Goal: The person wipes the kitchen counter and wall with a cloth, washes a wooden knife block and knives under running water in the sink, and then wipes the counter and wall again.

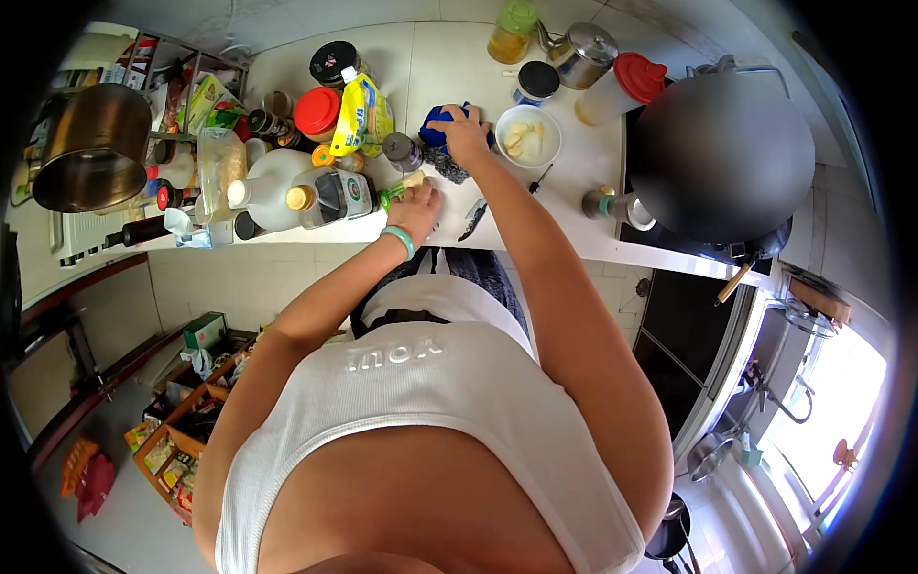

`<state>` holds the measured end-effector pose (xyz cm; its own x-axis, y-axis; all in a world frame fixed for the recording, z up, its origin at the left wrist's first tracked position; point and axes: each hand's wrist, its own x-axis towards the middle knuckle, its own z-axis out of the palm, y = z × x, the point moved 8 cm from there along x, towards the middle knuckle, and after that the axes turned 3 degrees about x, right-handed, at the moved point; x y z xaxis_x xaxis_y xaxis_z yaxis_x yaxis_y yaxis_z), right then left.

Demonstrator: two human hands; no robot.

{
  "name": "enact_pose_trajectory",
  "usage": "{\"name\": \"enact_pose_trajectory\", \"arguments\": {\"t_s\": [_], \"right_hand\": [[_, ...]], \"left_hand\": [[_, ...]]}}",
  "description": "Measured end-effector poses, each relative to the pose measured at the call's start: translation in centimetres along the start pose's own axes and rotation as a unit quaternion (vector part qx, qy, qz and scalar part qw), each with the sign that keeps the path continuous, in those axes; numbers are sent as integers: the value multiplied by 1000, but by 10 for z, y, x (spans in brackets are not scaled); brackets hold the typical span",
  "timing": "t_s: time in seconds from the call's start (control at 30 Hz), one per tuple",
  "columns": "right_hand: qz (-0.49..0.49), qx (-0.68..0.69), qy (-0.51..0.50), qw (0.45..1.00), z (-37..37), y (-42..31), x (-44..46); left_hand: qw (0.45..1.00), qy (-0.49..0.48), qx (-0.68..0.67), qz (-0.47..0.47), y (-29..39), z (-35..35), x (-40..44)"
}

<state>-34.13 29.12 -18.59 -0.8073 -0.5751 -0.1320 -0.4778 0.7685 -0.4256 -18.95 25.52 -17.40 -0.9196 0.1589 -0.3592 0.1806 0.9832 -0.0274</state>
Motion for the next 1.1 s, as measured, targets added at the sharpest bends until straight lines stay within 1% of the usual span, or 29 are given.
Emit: {"name": "enact_pose_trajectory", "arguments": {"t_s": [0.07,0.13,0.2,0.23,0.27,0.3,0.33,0.37,0.43,0.47,0.5,0.53,0.57,0.6,0.67,0.7,0.77,0.8,0.83,0.9,1.0,1.1], "right_hand": [[13,12,-17,1000,4,2,-3],[7,-14,17,1000,3,1,-7],[14,-7,10,1000,3,2,-9],[18,1,-1,1000,4,2,-12],[22,-3,0,1000,2,3,-14],[6,36,29,999,-8,0,-14],[-10,75,57,995,-18,-1,-16],[-7,71,56,996,-25,0,-17],[-18,210,69,975,-42,0,-24],[-49,157,139,977,-58,1,-32],[-48,153,136,978,-63,5,-39],[18,95,182,978,-75,19,-50],[83,36,227,970,-87,28,-62],[81,33,225,970,-90,25,-73],[221,-45,132,965,-85,39,-88],[219,-45,133,966,-83,44,-88],[175,-65,69,980,-61,53,-91],[148,-70,92,982,-61,54,-91],[142,-69,90,983,-58,59,-91],[126,-64,70,988,-53,69,-88],[95,-86,93,987,-56,87,-93],[88,-98,102,986,-62,108,-99]], "left_hand": [[1000,-8,22,-9,-4,3,-1],[999,-16,45,-15,-7,4,-4],[999,32,-43,4,-6,-9,-3],[998,32,-45,7,-5,-11,-4],[991,99,-91,30,-3,-25,-6],[976,164,-136,53,-1,-38,-7],[965,197,-155,71,1,-40,-6],[964,199,-159,73,2,-40,-3],[968,190,-125,109,11,-37,2],[967,190,-130,110,12,-37,3],[975,164,-114,100,14,-33,8],[982,137,-99,90,15,-30,12],[981,137,-103,88,17,-27,15],[981,148,-80,93,19,-23,18],[976,189,-50,92,21,-21,21],[976,190,-49,90,20,-24,24],[981,141,-110,74,16,-23,32],[973,170,-139,70,13,-30,31],[974,170,-139,63,12,-33,31],[953,249,-159,66,8,-51,24],[965,227,-128,36,12,-43,31],[971,198,-124,44,19,-34,36]]}}
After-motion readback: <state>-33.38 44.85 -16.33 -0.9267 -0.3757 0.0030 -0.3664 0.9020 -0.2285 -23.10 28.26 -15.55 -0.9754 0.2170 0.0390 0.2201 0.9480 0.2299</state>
